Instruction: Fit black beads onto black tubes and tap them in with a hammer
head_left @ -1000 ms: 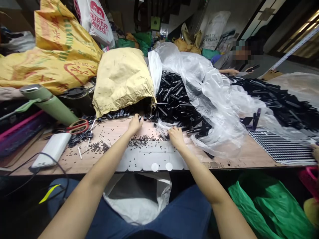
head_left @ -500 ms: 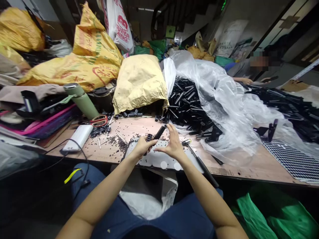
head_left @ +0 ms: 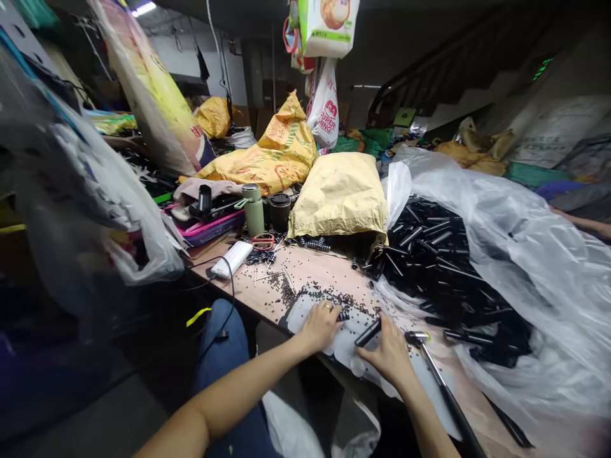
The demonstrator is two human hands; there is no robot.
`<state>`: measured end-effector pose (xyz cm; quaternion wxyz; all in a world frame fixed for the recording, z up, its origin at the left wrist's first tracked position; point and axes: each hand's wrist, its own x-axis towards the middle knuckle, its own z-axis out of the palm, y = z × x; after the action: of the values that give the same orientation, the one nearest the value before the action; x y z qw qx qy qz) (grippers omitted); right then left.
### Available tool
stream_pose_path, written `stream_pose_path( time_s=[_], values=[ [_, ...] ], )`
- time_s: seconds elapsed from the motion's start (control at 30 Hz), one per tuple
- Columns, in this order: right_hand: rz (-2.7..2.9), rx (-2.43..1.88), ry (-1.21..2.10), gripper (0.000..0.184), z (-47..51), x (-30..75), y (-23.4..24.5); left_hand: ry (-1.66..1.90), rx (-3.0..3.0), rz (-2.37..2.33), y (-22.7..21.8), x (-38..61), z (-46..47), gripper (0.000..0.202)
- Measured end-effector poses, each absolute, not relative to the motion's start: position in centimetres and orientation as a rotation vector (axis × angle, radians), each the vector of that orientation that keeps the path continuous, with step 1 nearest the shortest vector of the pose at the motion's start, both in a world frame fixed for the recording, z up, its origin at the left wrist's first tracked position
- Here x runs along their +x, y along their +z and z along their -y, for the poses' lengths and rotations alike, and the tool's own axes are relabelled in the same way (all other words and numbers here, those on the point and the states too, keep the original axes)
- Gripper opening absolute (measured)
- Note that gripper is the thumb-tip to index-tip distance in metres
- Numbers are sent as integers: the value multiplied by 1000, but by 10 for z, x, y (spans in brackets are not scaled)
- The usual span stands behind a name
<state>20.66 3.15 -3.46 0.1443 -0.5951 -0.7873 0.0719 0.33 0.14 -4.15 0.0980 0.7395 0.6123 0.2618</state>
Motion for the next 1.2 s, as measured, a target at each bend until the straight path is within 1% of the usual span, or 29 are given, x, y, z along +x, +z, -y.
stream_pose_path(
  time_s=[0.07, 0.13, 0.2, 0.3, 0.37, 0.43, 0.53, 0.6, 0.73, 0.8, 0.9, 0.97, 1.03, 1.2],
  values=[
    [2272, -1799, 288, 95, -25, 220, -41, 696, 2208, -1918, -49, -4, 8, 38],
    [2264, -1842, 327, 93, -20, 228, -45, 720, 2173, -1925, -54, -13, 15, 37],
    [2247, -1896, 327, 92, -16, 230, -45, 868, 2106, -1839, -56, -23, 18, 31],
    [2251, -1967, 292, 97, -14, 228, -42, 1236, 1920, -1673, -52, -31, 18, 19],
    [2264, -1966, 270, 98, -13, 227, -42, 1431, 1819, -1592, -46, -29, 16, 20],
    [2263, -1960, 274, 97, -14, 228, -43, 1506, 1804, -1504, -42, -22, 11, 24],
    [2242, -1975, 319, 98, -17, 229, -46, 1471, 1804, -1327, -40, -4, -2, 26],
    [2223, -1922, 345, 98, -18, 229, -45, 1448, 1692, -1260, -40, 8, -11, 30],
    [2174, -1612, 453, 108, -7, 227, -35, 1420, 1134, -1141, -30, 23, -17, 44],
    [2130, -1481, 561, 109, 0, 225, -25, 1389, 893, -1022, -21, 24, -16, 49],
    [2094, -1272, 708, 108, 7, 217, -4, 1314, 759, -919, -5, 22, -12, 58],
    [2093, -1139, 746, 109, 9, 210, 9, 1263, 739, -909, 3, 22, -8, 62],
    [2117, -1019, 758, 110, 9, 201, 20, 1216, 721, -920, 8, 25, -5, 60],
    [2179, -803, 810, 109, 3, 184, 27, 1233, 660, -1019, 14, 34, -1, 43]
  ],
)
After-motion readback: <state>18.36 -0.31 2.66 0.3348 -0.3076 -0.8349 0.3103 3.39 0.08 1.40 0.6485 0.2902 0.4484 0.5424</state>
